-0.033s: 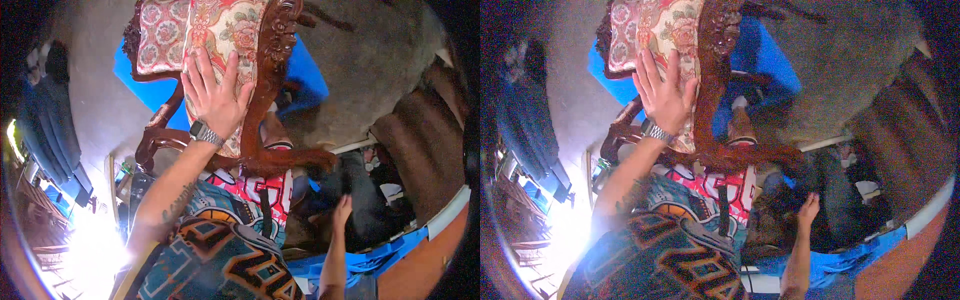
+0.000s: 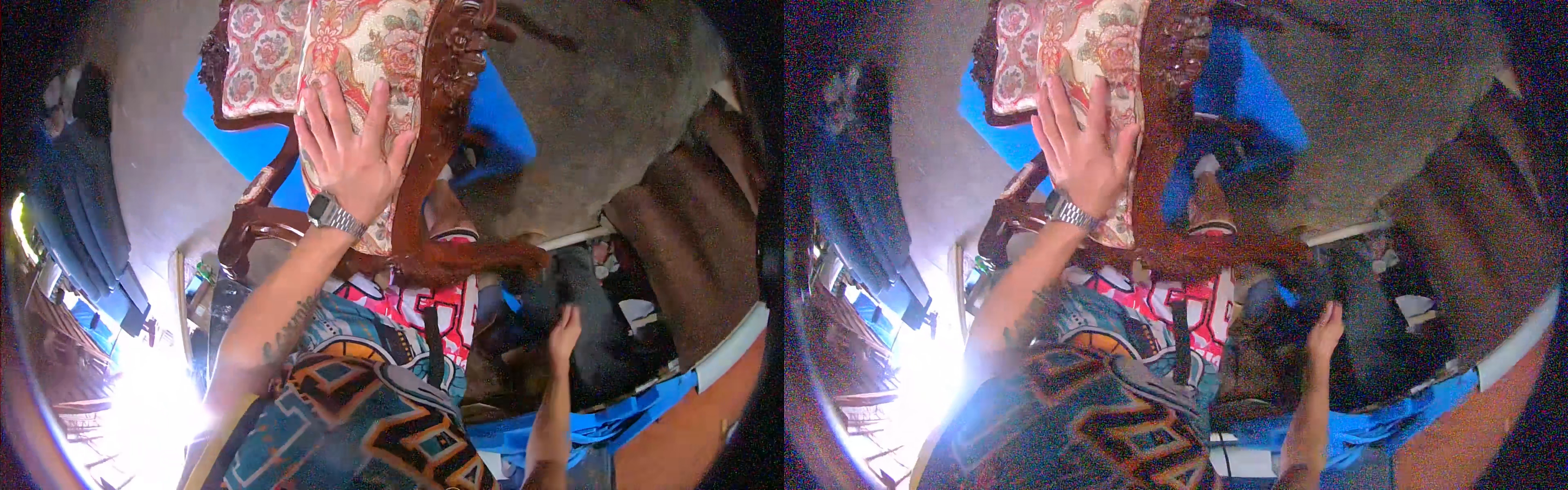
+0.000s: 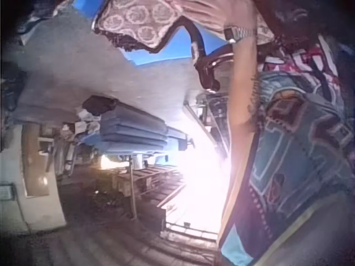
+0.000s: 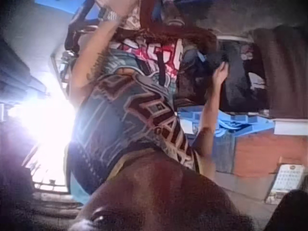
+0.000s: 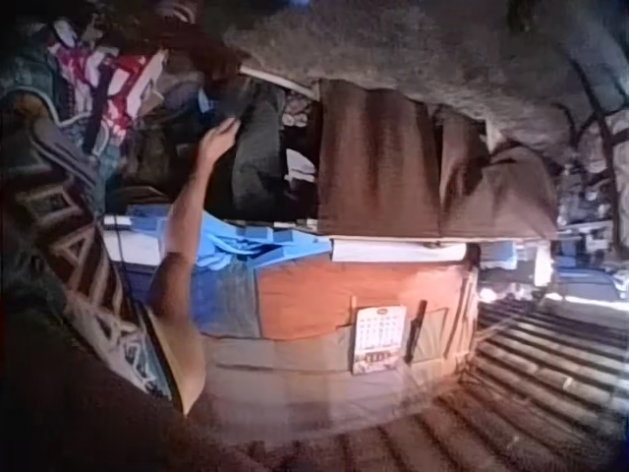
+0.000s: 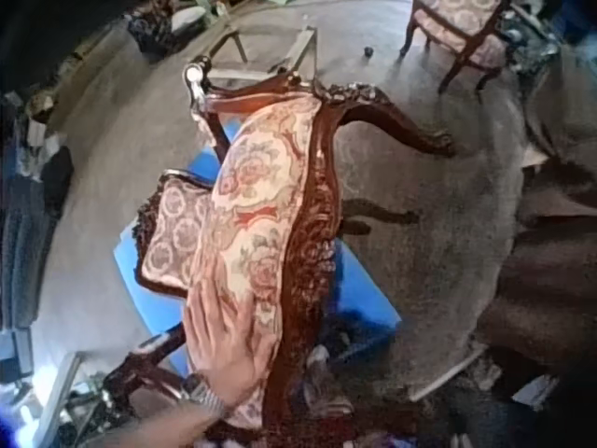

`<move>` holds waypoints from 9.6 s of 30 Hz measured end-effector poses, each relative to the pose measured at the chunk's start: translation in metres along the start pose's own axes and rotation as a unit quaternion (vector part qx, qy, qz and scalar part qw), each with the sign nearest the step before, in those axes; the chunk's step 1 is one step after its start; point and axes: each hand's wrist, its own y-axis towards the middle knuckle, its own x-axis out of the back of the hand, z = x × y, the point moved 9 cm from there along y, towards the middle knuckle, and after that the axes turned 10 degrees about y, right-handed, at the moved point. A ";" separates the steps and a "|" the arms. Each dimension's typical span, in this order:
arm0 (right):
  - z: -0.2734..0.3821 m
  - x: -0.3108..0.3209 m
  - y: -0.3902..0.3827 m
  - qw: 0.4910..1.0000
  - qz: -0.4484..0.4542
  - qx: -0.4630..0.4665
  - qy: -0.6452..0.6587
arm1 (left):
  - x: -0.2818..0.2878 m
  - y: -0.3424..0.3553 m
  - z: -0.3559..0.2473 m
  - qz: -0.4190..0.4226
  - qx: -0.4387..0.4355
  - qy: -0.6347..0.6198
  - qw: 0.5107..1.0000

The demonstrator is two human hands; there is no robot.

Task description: The person hand-sews fabric onto a wooden armchair cushion using a needle and thread, cuts thread with pliers, and rethreads the needle before continuing to sew the upholstery.

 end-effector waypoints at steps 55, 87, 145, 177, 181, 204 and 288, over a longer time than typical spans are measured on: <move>0.347 -0.030 -0.044 0.843 0.044 0.221 0.489 | 0.127 -0.097 0.022 0.114 0.112 -0.502 0.850; 0.323 0.311 -0.291 0.500 0.167 0.475 0.705 | 0.213 -0.136 -0.078 0.294 -0.156 -0.721 0.607; 0.376 0.308 -0.336 0.647 0.053 0.580 0.492 | 0.442 -0.140 -0.068 -0.078 -0.135 -0.856 0.492; 0.387 0.350 -0.388 0.534 -0.274 0.736 0.314 | 0.442 -0.127 -0.106 0.203 -0.068 -0.919 0.332; 0.392 0.350 -0.388 0.548 -0.261 0.739 0.292 | 0.442 -0.125 -0.105 0.198 -0.043 -0.920 0.335; 0.391 0.349 -0.370 0.560 -0.227 0.721 0.340 | 0.443 -0.118 -0.106 0.193 -0.062 -0.912 0.356; 0.351 0.150 -0.253 0.791 0.088 0.336 0.503 | 0.270 -0.164 -0.090 0.289 -0.089 -0.815 0.494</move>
